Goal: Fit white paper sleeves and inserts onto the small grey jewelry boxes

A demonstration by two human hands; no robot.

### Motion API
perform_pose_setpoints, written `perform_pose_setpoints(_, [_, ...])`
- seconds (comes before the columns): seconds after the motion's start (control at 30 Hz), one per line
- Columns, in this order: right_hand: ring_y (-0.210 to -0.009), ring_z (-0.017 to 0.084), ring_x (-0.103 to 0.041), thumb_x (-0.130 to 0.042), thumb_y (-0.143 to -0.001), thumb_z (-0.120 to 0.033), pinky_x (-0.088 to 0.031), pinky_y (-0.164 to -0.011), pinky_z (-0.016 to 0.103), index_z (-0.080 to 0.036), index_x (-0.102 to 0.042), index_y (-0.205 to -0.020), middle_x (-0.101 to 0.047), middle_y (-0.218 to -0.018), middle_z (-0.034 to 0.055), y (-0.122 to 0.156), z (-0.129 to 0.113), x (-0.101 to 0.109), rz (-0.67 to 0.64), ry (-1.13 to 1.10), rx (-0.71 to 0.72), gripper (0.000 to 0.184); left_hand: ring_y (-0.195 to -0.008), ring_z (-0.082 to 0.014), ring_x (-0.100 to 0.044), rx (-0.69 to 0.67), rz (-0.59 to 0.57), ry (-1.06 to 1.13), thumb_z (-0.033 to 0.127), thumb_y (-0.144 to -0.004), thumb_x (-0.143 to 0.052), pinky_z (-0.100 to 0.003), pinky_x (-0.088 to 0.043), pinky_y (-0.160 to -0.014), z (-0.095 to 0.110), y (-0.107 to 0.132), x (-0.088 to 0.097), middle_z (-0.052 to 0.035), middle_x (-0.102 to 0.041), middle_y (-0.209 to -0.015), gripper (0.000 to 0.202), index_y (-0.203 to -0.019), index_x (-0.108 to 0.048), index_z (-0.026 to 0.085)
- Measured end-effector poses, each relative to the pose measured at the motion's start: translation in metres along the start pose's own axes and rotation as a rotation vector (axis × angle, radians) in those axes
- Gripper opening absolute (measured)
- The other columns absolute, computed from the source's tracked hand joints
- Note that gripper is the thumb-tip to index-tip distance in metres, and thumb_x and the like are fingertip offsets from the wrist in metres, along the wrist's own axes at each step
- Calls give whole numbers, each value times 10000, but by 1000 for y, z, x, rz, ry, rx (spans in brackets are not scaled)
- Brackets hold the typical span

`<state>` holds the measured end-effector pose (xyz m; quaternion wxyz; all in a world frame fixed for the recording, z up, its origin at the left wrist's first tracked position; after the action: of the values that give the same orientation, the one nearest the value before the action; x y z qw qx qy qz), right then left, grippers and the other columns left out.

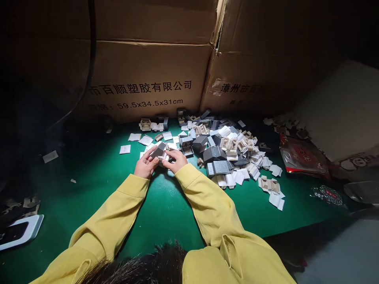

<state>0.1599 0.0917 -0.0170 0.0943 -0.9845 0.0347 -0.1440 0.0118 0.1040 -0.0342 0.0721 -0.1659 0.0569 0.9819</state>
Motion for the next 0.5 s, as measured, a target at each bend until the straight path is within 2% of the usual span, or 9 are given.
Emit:
perform_pose_setpoints(0.2, [-863,192,-691,-818,-635,-358,-579,-860,374,-225,-671,-1143,-729,-958,44,1,3,1,-10,-63,-36,545,-1232,-289,-587,8,61,53,389,-585,-885,-380,-478,-1040,3,4,0,-138,-682,-1232,767,-1274,-624,178])
perform_pose_setpoints(0.33, [-877,211,-696,-743,-739,-417,-566,-857,385,-217,-719,-954,-744,-936,54,2,-5,1,-4,-28,66,295,-1196,-274,-612,42,59,109,379,-603,-876,-360,-515,-979,2,3,1,-128,-674,-1248,767,-1296,-606,193])
perform_pose_setpoints(0.5, [-980,227,-685,-673,-834,-408,-527,-940,410,-237,-750,-917,-755,-990,69,2,-19,-3,-37,147,301,206,-1165,-247,-629,64,61,140,373,-632,-861,-313,-534,-919,1,3,2,-110,-691,-1217,742,-1304,-599,196])
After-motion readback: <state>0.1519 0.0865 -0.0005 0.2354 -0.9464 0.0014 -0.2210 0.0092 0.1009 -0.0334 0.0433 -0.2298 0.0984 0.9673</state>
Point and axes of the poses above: each hand's wrist, its own y-axis away from the middle knuckle, its own x-axis out of the back of the hand, z = x × y, the point moved 8 cm from there along -y, towards the middle knuckle
